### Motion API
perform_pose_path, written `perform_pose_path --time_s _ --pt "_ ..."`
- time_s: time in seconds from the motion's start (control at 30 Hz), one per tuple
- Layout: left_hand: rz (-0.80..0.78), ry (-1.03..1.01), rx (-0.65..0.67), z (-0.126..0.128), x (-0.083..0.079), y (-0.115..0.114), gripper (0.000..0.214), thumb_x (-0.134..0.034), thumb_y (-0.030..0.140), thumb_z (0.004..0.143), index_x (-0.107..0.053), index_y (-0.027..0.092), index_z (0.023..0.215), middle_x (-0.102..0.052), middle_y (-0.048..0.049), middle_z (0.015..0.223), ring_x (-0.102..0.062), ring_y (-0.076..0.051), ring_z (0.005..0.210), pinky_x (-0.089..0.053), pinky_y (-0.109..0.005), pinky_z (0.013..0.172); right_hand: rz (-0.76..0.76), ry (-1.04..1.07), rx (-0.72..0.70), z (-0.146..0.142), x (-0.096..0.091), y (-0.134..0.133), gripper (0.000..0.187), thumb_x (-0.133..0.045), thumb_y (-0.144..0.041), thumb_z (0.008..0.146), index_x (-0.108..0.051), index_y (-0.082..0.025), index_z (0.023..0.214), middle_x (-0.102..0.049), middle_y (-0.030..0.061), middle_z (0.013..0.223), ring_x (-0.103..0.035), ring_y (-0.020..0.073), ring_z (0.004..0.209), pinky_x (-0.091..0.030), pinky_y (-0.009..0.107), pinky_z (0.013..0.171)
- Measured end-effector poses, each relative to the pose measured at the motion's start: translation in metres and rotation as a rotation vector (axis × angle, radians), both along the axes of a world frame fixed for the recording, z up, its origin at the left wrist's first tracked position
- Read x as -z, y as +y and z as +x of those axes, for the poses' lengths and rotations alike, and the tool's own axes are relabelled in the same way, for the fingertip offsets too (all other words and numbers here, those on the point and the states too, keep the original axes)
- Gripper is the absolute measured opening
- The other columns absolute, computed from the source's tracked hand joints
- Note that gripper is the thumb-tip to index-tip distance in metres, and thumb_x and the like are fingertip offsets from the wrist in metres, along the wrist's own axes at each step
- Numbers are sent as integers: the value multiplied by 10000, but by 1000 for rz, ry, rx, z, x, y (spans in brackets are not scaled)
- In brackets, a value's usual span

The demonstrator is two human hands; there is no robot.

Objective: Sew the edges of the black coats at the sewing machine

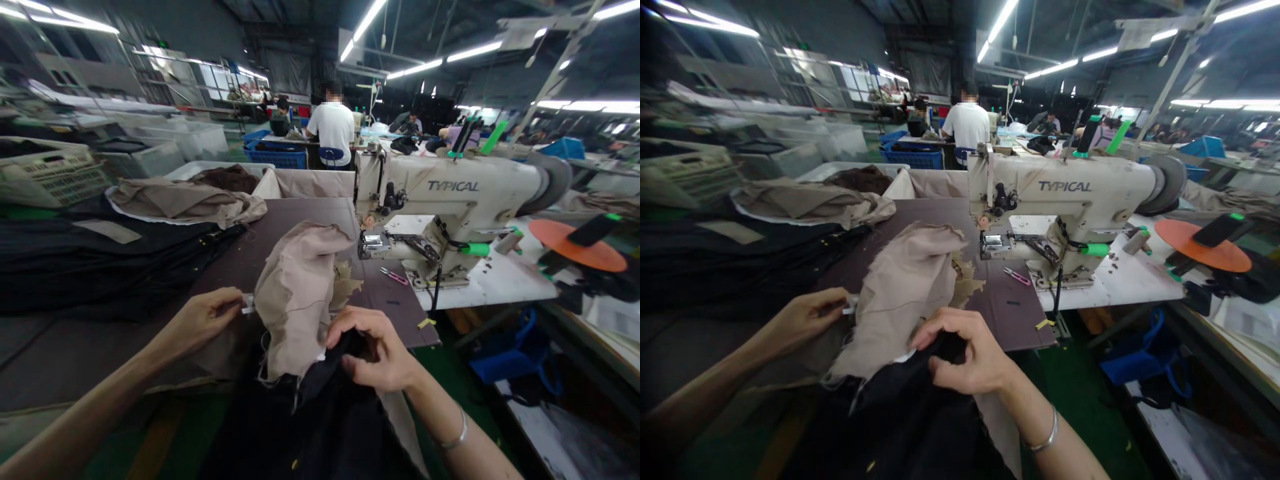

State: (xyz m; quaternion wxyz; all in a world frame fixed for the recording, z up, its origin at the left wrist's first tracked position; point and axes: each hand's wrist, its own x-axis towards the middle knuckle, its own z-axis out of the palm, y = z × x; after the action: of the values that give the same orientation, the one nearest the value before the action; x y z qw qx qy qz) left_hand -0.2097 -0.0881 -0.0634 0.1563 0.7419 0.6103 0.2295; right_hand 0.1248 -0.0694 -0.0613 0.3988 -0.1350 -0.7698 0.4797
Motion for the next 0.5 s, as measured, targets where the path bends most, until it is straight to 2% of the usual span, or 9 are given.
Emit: perform_pose_path --time_s 0.07,0.13,0.2,0.3,0.33,0.4,0.43,0.5 --pt "5 -17 -1 -2 2 -9 242 -461 272 965 -654 158 875 -665 4 848 -633 -170 854 -518 -240 808 -115 50 -8 2 -1 11 174 -575 -254 882 -688 -181 992 -665 56 918 -646 149 852 -526 285 790" --pt "13 -44 5 3 -2 -16 226 -472 286 974 -661 175 919 -688 12 913 -651 -181 915 -527 -259 862 -125 42 94 1 -1 25 218 -556 -226 897 -692 -194 1065 -660 64 1033 -646 121 821 -536 255 752" --pt "-14 -78 21 10 -7 -19 215 -478 297 982 -666 195 971 -699 27 978 -659 -188 980 -526 -278 918 -17 -52 159 -4 -2 41 398 -552 -120 842 -656 -230 1210 -597 77 1263 -638 89 801 -536 218 712" --pt "-46 -122 39 17 -10 -18 220 -477 310 990 -674 213 1005 -699 44 995 -665 -191 1023 -526 -298 961 194 -192 117 -17 -4 62 728 -530 -19 739 -514 -300 1411 -400 77 1518 -637 75 816 -538 197 707" --pt "-34 -130 42 17 -10 -17 225 -476 314 990 -678 215 1005 -700 47 970 -671 -191 1008 -533 -301 954 255 -222 113 -21 -5 67 785 -544 -11 717 -478 -306 1442 -404 77 1520 -643 88 844 -540 205 733" --pt "-9 -121 54 15 -7 -16 235 -475 321 990 -684 213 1005 -702 42 939 -678 -190 971 -546 -306 935 368 -278 150 -26 -4 74 767 -573 -15 713 -498 -281 1429 -558 69 1385 -656 126 903 -536 228 795" --pt "-2 -102 68 13 -5 -16 245 -468 319 992 -686 208 991 -703 35 925 -679 -187 945 -552 -303 918 425 -295 185 -25 -4 76 691 -569 -23 737 -547 -263 1385 -641 56 1263 -662 139 915 -529 235 810" --pt "25 -50 99 7 1 -17 267 -462 322 994 -693 201 935 -706 24 897 -677 -169 882 -563 -269 859 520 -278 279 -18 -2 77 524 -514 -32 805 -637 -242 1269 -710 35 1083 -674 146 918 -516 241 812"
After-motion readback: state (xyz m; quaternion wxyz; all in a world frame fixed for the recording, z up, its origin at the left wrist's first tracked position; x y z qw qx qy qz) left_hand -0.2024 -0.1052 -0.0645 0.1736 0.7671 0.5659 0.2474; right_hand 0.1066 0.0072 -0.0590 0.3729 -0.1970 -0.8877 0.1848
